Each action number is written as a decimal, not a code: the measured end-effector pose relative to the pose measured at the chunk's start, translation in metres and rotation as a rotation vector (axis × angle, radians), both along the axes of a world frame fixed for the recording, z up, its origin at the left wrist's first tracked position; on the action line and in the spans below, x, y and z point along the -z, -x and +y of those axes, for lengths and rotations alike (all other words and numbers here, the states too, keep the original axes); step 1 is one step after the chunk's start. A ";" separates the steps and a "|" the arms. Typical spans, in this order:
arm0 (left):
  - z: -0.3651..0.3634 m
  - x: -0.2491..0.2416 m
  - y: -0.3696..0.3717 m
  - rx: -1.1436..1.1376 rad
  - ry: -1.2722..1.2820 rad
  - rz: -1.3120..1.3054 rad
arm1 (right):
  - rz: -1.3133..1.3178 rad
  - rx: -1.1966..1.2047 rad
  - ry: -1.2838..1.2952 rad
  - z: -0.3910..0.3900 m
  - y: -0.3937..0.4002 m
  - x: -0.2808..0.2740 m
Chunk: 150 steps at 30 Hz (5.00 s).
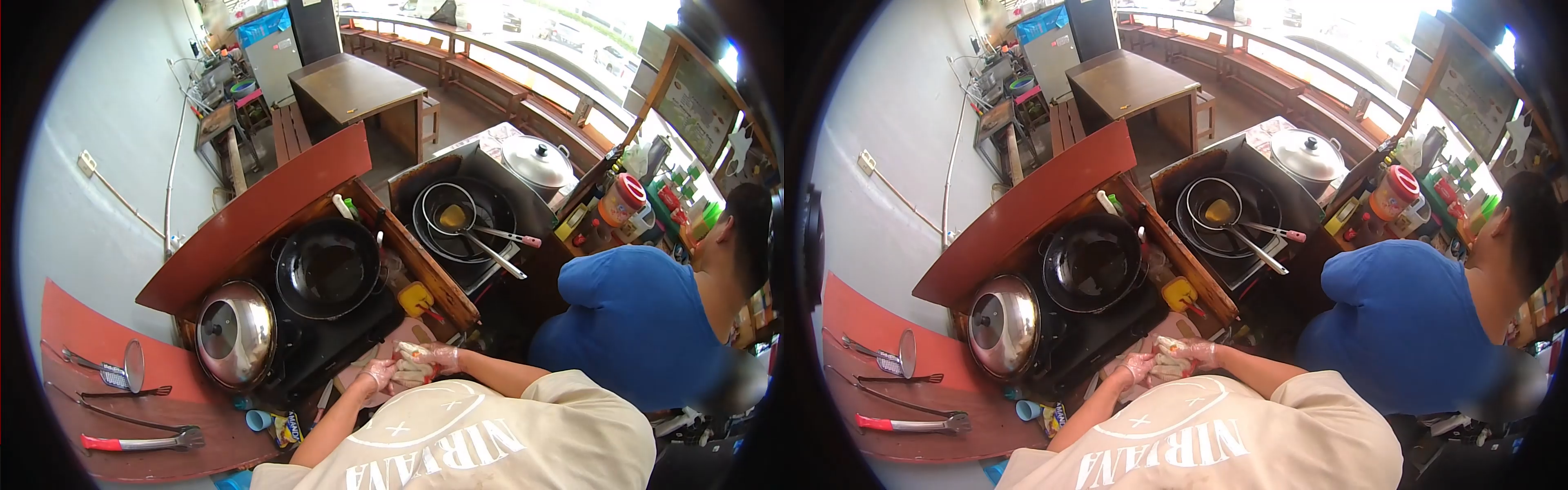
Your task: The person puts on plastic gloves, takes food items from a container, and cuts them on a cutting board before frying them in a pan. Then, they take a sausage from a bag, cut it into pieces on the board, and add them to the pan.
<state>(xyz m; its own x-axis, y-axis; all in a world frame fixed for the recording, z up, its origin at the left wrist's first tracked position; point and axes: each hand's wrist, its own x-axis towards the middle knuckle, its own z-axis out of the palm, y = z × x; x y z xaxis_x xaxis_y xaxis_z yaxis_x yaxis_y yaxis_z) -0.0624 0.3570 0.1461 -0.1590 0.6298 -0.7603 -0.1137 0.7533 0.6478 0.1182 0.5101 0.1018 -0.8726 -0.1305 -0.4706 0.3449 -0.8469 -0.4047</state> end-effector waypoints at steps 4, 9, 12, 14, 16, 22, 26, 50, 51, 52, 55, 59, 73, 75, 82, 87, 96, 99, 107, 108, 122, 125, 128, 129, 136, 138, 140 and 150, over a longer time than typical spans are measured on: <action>0.006 0.013 -0.003 -0.054 -0.020 -0.166 | 0.047 -0.051 -0.109 0.011 0.012 -0.005; 0.024 0.019 -0.013 -0.161 -0.003 -0.006 | -0.075 0.107 -0.009 0.005 0.021 -0.008; 0.028 0.022 -0.017 -0.210 -0.079 -0.010 | -0.160 0.213 0.076 0.005 0.031 0.015; 0.027 0.028 -0.016 -0.248 -0.137 -0.051 | -0.146 0.256 0.186 0.005 0.032 0.020; 0.026 0.030 -0.011 -0.268 -0.122 -0.023 | -0.136 0.314 0.130 -0.003 0.029 0.024; 0.020 0.015 -0.010 -0.301 -0.130 0.013 | 0.005 0.458 -0.035 -0.018 0.019 0.009; 0.020 0.029 -0.014 -0.262 -0.138 0.102 | -0.013 0.361 -0.193 -0.019 0.027 -0.021; 0.008 -0.018 0.014 0.158 -0.062 0.134 | -0.120 0.488 -0.289 -0.055 0.038 -0.027; 0.007 -0.025 0.014 0.203 -0.068 0.152 | -0.077 0.476 -0.322 -0.056 0.039 -0.032; 0.007 -0.028 0.014 0.246 -0.075 0.171 | -0.080 0.485 -0.317 -0.056 0.040 -0.029; 0.005 -0.023 0.016 0.269 -0.052 0.069 | -0.043 0.528 -0.311 -0.054 0.042 -0.016; 0.001 -0.019 0.019 0.364 -0.043 0.084 | -0.073 0.541 -0.407 -0.057 0.042 -0.002; -0.017 0.016 0.026 0.172 -0.225 -0.054 | -0.004 0.495 -0.146 -0.059 0.042 0.012; -0.011 0.008 0.022 0.222 -0.199 0.088 | 0.007 0.511 -0.150 -0.060 0.044 0.013; -0.008 0.015 0.008 0.312 -0.626 0.841 | -0.026 0.609 -0.341 -0.064 0.052 0.019; -0.007 0.017 -0.004 0.060 -0.490 0.646 | 0.015 0.566 -0.224 -0.059 0.043 -0.025; -0.003 -0.009 0.006 -0.025 -0.525 0.718 | 0.005 0.587 -0.041 -0.063 0.047 0.009; 0.001 -0.013 0.015 0.439 -0.311 0.845 | -0.027 0.632 -0.133 -0.066 0.053 0.019; 0.003 -0.021 0.012 0.525 -0.471 0.825 | -0.033 0.594 -0.167 -0.058 0.045 0.013; 0.003 -0.015 0.009 0.538 -0.526 0.944 | -0.021 0.586 -0.156 -0.057 0.045 0.014; 0.009 -0.015 0.003 0.031 -0.150 0.182 | 0.011 0.623 -0.235 -0.053 0.044 0.010; 0.005 -0.019 0.002 -0.074 -0.254 0.288 | 0.015 0.646 -0.190 -0.053 0.048 0.006; 0.007 -0.005 0.003 -0.065 -0.441 0.516 | -0.006 0.645 -0.119 -0.051 0.047 0.011; 0.005 0.000 0.002 -0.072 -0.440 0.513 | -0.007 0.620 -0.054 -0.051 0.045 0.016; 0.005 -0.036 -0.021 -0.003 -0.335 0.821 | 0.010 0.676 -0.099 -0.053 0.049 0.026; 0.009 -0.046 -0.021 0.149 -0.114 0.839 | -0.012 0.675 -0.086 -0.052 0.049 0.020; 0.012 -0.047 -0.018 0.177 -0.144 0.860 | -0.034 0.680 -0.071 -0.054 0.050 0.025; 0.009 -0.029 -0.024 0.479 -0.236 1.084 | -0.075 0.671 0.013 -0.061 0.051 0.025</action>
